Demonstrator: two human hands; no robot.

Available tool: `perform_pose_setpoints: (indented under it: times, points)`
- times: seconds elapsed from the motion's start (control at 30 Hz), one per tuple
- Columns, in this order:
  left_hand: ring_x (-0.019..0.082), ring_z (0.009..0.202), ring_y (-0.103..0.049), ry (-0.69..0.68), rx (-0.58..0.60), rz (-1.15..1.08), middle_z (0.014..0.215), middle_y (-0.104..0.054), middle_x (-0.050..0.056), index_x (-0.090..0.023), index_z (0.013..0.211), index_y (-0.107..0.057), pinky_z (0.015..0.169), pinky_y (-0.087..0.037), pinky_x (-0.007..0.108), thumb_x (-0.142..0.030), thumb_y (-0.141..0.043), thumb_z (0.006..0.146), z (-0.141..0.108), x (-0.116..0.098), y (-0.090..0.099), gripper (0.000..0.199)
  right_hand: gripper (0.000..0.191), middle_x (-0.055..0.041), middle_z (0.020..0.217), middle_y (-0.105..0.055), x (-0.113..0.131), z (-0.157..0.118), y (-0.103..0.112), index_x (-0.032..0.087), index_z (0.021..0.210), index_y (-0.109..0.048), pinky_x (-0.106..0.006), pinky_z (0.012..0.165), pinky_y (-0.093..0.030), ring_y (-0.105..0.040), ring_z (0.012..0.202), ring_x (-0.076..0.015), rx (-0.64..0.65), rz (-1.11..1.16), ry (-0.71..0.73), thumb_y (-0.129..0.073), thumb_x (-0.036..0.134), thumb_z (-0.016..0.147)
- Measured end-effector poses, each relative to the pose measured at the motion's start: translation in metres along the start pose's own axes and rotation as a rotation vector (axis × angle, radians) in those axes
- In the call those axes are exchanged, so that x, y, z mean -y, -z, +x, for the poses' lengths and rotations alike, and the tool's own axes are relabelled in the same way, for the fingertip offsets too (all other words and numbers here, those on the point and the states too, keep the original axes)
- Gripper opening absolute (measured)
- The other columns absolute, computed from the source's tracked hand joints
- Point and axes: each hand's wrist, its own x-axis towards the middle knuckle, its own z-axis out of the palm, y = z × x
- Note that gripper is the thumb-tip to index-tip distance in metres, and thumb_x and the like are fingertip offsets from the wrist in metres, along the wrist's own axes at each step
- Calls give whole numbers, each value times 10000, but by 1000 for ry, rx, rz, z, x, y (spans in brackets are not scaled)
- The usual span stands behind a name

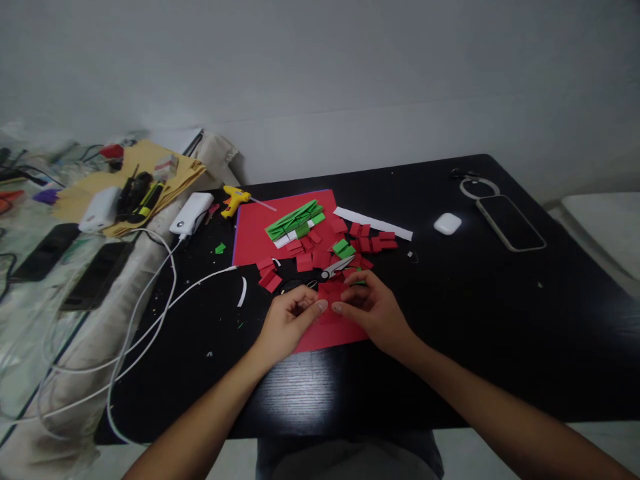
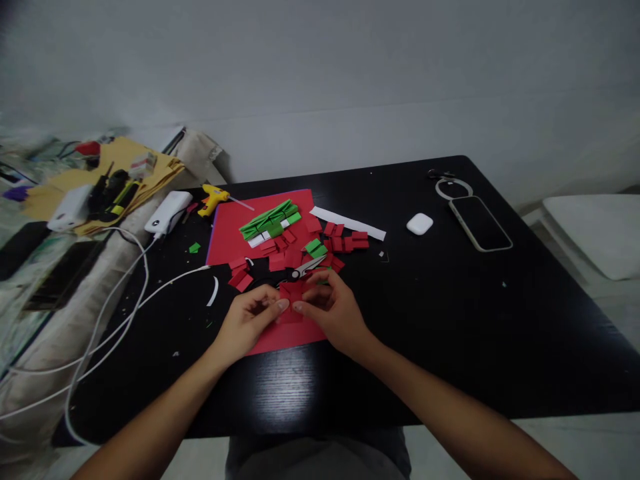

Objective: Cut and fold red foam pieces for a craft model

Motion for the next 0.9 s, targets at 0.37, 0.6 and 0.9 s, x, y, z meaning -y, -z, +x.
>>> perform_pose_setpoints:
  times: [0.37,0.6,0.9]
  points:
    - [96,564,-433,-5,5,4,614,-517,-35,-150,773,-650,539,-348,221,-465,-717,869,1,6,-1,335,386,22,792,-676,-2,0,1,228,918,-609,-284,699,-554,-669,707,-147,39,-104,19,-884,395,705]
    - [102,565,-467,-16,16,20,618,-559,-26,-153,776,-663,553,-367,228,-446,-722,868,2,8,-1,312,311,-2,713,-678,1,2,3,209,744,-673,-305,669,-524,-632,662,-169,124,-229,-1,-763,499,813]
    - [104,594,-512,1,20,11,646,-616,-15,-147,783,-695,570,-391,225,-435,-761,841,2,9,-2,302,328,15,662,-640,8,2,4,197,697,-678,-292,671,-496,-589,640,-153,143,-244,-15,-769,489,816]
